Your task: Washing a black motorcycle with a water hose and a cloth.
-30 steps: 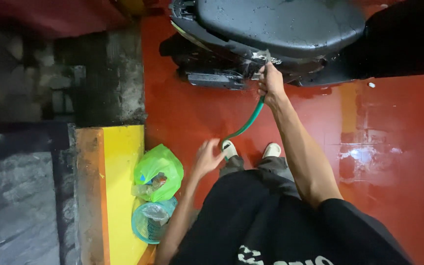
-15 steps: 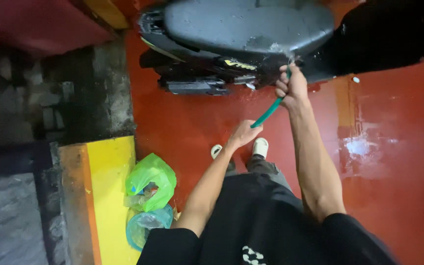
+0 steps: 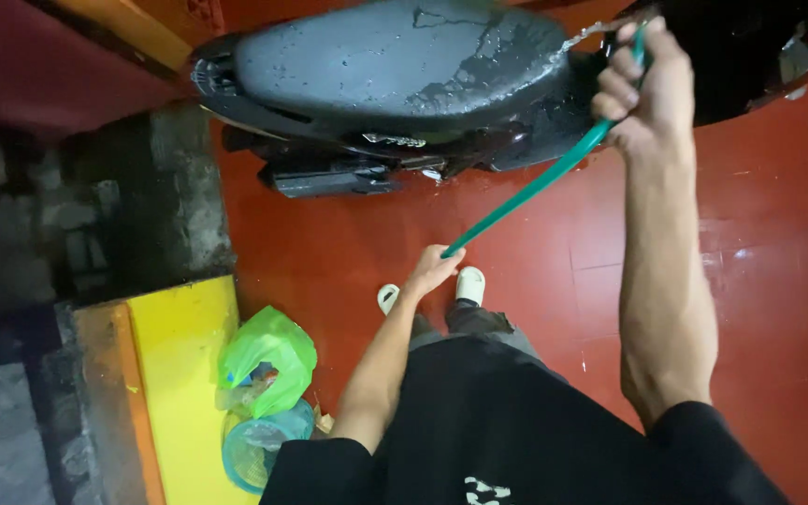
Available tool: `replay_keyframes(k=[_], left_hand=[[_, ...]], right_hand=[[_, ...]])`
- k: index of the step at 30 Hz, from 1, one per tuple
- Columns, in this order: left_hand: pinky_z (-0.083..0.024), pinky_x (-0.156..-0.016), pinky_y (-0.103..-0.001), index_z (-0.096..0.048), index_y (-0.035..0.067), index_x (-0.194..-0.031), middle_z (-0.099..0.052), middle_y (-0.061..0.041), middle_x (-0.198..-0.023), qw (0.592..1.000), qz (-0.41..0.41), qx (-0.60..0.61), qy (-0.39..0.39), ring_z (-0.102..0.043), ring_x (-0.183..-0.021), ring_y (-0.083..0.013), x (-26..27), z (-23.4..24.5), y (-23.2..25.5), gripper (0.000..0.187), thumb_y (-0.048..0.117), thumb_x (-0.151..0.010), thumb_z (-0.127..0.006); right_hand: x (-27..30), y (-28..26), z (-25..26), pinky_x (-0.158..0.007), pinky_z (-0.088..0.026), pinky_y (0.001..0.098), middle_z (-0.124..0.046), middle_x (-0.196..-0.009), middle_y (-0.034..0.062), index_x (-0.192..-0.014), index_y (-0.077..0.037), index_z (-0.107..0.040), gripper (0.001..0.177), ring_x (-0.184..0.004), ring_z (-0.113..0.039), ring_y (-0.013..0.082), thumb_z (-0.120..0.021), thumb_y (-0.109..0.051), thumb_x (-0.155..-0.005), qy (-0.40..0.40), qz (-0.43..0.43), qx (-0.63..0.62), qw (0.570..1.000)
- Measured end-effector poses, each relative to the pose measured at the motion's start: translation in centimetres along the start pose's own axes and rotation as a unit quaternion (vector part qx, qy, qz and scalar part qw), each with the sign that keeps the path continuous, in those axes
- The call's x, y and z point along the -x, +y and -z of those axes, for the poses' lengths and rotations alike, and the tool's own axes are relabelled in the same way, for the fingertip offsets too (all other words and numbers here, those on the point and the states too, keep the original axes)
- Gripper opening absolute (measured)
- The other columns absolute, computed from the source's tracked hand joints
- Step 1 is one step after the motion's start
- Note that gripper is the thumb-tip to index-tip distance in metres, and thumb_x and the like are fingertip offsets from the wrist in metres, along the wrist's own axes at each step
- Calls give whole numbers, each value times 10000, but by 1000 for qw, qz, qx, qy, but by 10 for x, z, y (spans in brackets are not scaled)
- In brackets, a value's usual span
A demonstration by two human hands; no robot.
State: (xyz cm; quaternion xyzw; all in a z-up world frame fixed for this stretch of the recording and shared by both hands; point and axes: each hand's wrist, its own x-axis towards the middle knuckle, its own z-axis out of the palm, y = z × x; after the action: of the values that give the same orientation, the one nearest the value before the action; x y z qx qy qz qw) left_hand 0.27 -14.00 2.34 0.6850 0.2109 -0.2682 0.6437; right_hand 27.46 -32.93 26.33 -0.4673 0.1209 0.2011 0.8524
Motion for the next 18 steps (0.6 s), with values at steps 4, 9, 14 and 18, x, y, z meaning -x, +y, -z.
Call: replay_keyframes(k=[4, 9, 14, 18], left_hand=[[-438, -540, -326, -575, 57, -671, -465, 9, -595, 996, -27, -17, 80, -448, -543, -122, 7, 5, -8, 427, 335, -988, -638], [-324, -462, -383, -492, 30, -580, -363, -15, -518, 976, -3, -71, 206, -328, -479, -149, 58, 21, -16, 445, 239, -930, -671], [-338, -493, -455, -544, -28, -614, -456, -133, -506, 939, -83, -138, 305, -333, -489, -256, 105, 38, -62, 402, 231, -890, -682], [-339, -457, -437, -544, 15, -544, -443, -91, -461, 930, -12, -141, 338, -351, -452, -209, 151, 43, -71, 506, 339, -898, -706]], right_hand=[[-34, -4, 42, -389, -166, 196, -403, -639, -58, -961, -108, -646, 279, -444, -258, 31, -509, -335, -1047, 67, -8, -15, 998], [-88, 69, 106, -407, -175, 199, -427, -672, -40, -980, -110, -590, 282, -466, -259, 45, -461, -346, -1065, 111, -99, -8, 989], [-120, 162, 122, -409, -215, 217, -432, -675, -36, -925, -131, -560, 394, -470, -299, 49, -565, -512, -1025, 86, -202, 95, 971], [-111, 207, 80, -398, -191, 218, -434, -618, -45, -849, -152, -588, 186, -460, -293, 44, -483, -229, -983, 93, -234, 130, 959]])
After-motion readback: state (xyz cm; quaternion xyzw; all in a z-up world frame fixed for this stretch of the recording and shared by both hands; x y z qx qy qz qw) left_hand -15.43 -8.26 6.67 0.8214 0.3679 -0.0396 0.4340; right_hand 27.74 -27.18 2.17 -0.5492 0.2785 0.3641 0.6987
